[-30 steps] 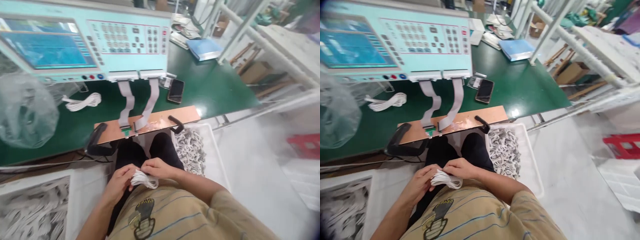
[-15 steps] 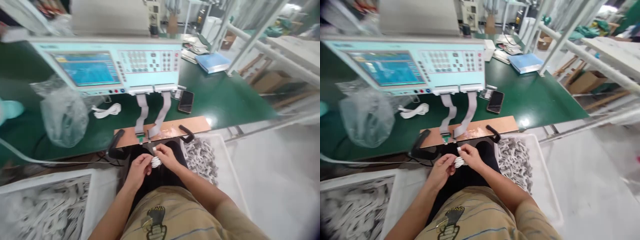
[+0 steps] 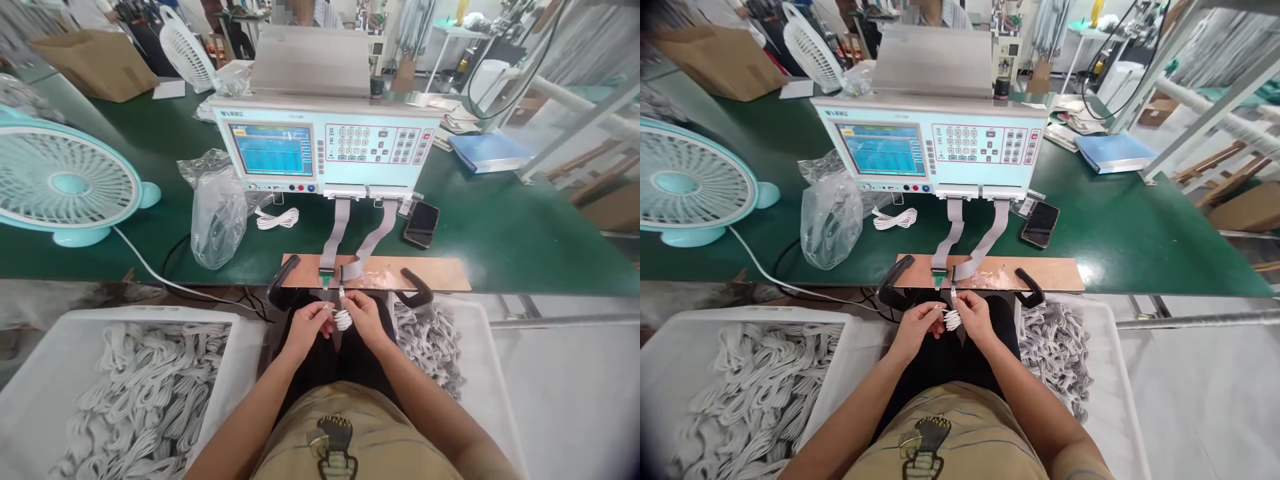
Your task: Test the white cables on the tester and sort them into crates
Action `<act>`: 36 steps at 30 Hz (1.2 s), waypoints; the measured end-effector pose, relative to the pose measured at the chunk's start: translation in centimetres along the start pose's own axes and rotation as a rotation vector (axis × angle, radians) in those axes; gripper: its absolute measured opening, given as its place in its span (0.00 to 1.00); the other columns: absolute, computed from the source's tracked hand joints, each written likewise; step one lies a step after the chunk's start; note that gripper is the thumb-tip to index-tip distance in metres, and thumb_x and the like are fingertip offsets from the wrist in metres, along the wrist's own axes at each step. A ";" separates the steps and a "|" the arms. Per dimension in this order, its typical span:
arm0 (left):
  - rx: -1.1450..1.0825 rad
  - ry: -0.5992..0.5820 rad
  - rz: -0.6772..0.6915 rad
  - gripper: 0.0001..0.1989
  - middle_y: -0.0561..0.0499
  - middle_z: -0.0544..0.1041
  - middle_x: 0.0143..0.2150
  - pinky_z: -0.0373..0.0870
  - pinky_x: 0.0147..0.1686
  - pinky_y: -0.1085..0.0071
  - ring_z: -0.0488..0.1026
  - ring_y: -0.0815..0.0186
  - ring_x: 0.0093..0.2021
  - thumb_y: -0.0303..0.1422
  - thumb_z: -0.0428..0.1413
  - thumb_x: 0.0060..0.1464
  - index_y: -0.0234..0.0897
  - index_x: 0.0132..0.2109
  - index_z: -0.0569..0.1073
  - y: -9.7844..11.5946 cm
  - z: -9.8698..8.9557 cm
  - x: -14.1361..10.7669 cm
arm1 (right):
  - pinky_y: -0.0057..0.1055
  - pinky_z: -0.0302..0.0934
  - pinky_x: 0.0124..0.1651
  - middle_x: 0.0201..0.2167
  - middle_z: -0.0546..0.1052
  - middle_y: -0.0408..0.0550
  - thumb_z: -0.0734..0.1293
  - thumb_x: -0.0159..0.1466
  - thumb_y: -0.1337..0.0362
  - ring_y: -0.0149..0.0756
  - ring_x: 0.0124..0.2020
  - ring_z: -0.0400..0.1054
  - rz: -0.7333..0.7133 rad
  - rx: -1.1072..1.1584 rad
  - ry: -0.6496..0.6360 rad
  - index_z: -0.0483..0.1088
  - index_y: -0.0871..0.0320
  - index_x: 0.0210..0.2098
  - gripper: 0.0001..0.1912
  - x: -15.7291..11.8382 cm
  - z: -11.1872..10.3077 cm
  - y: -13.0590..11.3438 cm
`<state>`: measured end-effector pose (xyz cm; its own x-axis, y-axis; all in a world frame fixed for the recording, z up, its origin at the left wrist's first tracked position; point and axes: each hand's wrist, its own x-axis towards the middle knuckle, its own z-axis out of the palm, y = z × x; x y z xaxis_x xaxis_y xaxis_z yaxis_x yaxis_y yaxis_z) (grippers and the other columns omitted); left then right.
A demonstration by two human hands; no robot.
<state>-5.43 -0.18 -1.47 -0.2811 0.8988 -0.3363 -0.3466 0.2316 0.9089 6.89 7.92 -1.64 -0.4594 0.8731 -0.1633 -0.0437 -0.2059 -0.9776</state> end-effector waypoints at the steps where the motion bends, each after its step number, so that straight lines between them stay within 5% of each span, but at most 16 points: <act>1: 0.102 -0.006 0.052 0.13 0.54 0.68 0.22 0.62 0.18 0.77 0.66 0.72 0.20 0.39 0.55 0.50 0.32 0.35 0.73 0.3 -0.1 0.1 | 0.26 0.53 0.26 0.19 0.67 0.39 0.67 0.54 0.58 0.28 0.21 0.58 0.031 0.038 -0.005 0.69 0.59 0.25 0.10 0.0 0.1 -0.1; 6: 0.369 -0.068 0.229 0.14 0.53 0.69 0.26 0.61 0.23 0.78 0.64 0.73 0.25 0.38 0.50 0.53 0.34 0.25 0.69 2.2 -0.7 0.6 | 0.25 0.53 0.24 0.18 0.70 0.40 0.71 0.50 0.58 0.27 0.19 0.58 0.199 0.231 0.043 0.70 0.59 0.24 0.11 0.2 1.0 -0.7; 9: 0.329 -0.020 0.260 0.16 0.50 0.71 0.34 0.62 0.27 0.77 0.66 0.70 0.31 0.37 0.50 0.53 0.33 0.23 0.69 2.3 -0.5 1.2 | 0.25 0.53 0.24 0.19 0.71 0.41 0.72 0.48 0.59 0.27 0.19 0.59 0.234 0.275 0.048 0.70 0.60 0.23 0.11 0.5 1.1 -0.7; 15: 0.299 0.122 0.275 0.17 0.55 0.65 0.21 0.57 0.28 0.75 0.61 0.71 0.25 0.38 0.51 0.52 0.34 0.20 0.67 1.1 0.0 2.1 | 0.25 0.55 0.28 0.20 0.72 0.41 0.72 0.49 0.59 0.27 0.21 0.61 0.212 0.234 -0.013 0.72 0.59 0.24 0.10 0.7 0.6 -0.6; 20: 0.159 0.175 0.240 0.16 0.55 0.66 0.21 0.58 0.28 0.74 0.62 0.71 0.25 0.39 0.52 0.51 0.33 0.23 0.70 0.4 0.6 2.1 | 0.25 0.55 0.28 0.20 0.71 0.41 0.71 0.50 0.58 0.27 0.22 0.60 0.186 0.238 -0.032 0.72 0.58 0.24 0.09 0.7 0.4 -0.4; 25: 0.021 0.206 0.229 0.14 0.53 0.70 0.25 0.60 0.30 0.74 0.65 0.69 0.27 0.40 0.53 0.51 0.33 0.31 0.75 -0.2 1.5 2.0 | 0.26 0.55 0.29 0.22 0.72 0.41 0.70 0.51 0.57 0.28 0.22 0.61 0.166 0.217 -0.037 0.72 0.57 0.26 0.10 0.7 0.5 -0.3; 31: -0.001 0.220 0.265 0.15 0.56 0.64 0.20 0.57 0.26 0.76 0.60 0.73 0.23 0.39 0.54 0.50 0.33 0.21 0.69 -0.2 1.6 2.3 | 0.27 0.55 0.28 0.21 0.71 0.42 0.70 0.50 0.54 0.29 0.21 0.59 0.170 0.180 -0.029 0.72 0.59 0.26 0.13 0.7 0.6 -0.6; 36: -0.023 0.229 0.260 0.14 0.55 0.66 0.21 0.59 0.27 0.75 0.61 0.72 0.24 0.39 0.54 0.50 0.33 0.25 0.71 -0.1 1.8 2.1 | 0.27 0.55 0.29 0.21 0.71 0.42 0.70 0.51 0.55 0.29 0.22 0.60 0.177 0.188 -0.042 0.72 0.59 0.26 0.12 0.6 0.6 -0.8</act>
<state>-4.40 2.37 -1.82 -0.5551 0.8193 -0.1435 -0.2567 -0.0047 0.9665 6.14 8.39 -0.91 -0.5105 0.7979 -0.3206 -0.1212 -0.4358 -0.8918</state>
